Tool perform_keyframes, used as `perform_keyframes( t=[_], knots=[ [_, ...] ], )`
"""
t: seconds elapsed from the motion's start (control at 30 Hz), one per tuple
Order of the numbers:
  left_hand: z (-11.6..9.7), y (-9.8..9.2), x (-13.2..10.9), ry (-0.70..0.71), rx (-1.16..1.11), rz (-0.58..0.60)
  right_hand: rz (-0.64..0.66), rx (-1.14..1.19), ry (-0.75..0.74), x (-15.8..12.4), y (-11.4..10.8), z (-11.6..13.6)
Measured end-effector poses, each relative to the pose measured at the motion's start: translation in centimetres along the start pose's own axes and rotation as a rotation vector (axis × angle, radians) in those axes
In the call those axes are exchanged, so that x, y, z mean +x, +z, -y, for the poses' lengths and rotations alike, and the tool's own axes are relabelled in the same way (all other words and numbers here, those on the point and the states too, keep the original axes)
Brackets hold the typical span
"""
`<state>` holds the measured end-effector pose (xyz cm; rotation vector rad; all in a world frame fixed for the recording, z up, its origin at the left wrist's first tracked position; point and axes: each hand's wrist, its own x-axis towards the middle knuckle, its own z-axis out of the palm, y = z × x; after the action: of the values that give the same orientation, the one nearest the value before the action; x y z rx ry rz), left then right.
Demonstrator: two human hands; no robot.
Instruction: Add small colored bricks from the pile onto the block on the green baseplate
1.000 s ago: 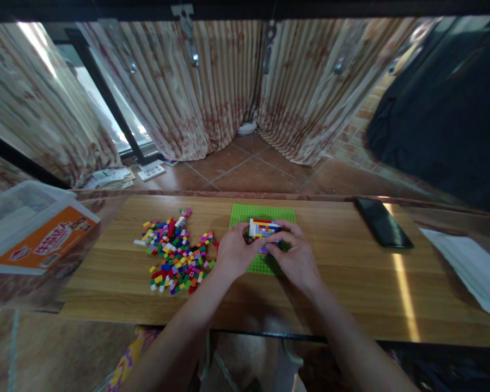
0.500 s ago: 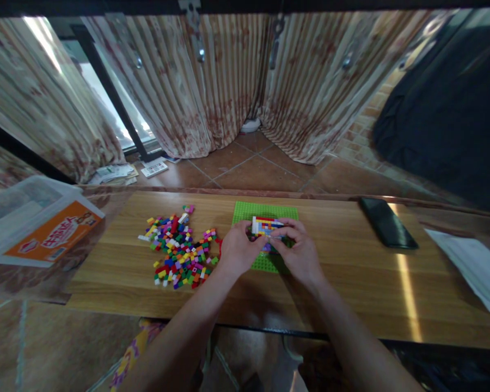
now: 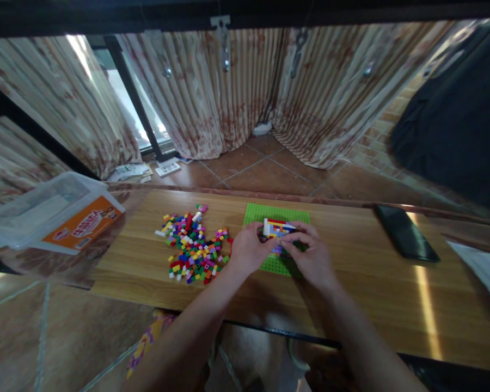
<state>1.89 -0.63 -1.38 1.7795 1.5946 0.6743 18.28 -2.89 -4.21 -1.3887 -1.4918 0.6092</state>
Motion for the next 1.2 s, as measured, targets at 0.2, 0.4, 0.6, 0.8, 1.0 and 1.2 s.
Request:
perform_keyframes(
  t=[0.2, 0.4, 0.6, 0.8, 1.0, 1.2],
  knots=[
    [2.3, -3.6, 1.6, 0.127, -0.043, 0.002, -0.024, -0.035, 0.001, 0.2, -0.3, -0.1],
    [6.3, -8.5, 2.3, 0.134, 0.111, 0.038, -0.054, -0.054, 0.000, 0.2, -0.3, 0.2],
    [6.7, -8.9, 1.8, 0.292, 0.266, 0.181, -0.057, -0.063, -0.002, 0.3, -0.3, 0.2],
    [6.0, -8.6, 1.7, 0.246, 0.396, 0.157, -0.051, -0.073, -0.013, 0.3, -0.2, 0.1],
    [4.5, -8.8, 1.3, 0.292, 0.164, 0.124, -0.130, -0.057, -0.042, 0.4, -0.1, 0.7],
    [1.7, -5.2, 0.6, 0.318, -0.266, 0.169, -0.076, -0.011, -0.134, 0.1, 0.8, 2.1]
  ],
)
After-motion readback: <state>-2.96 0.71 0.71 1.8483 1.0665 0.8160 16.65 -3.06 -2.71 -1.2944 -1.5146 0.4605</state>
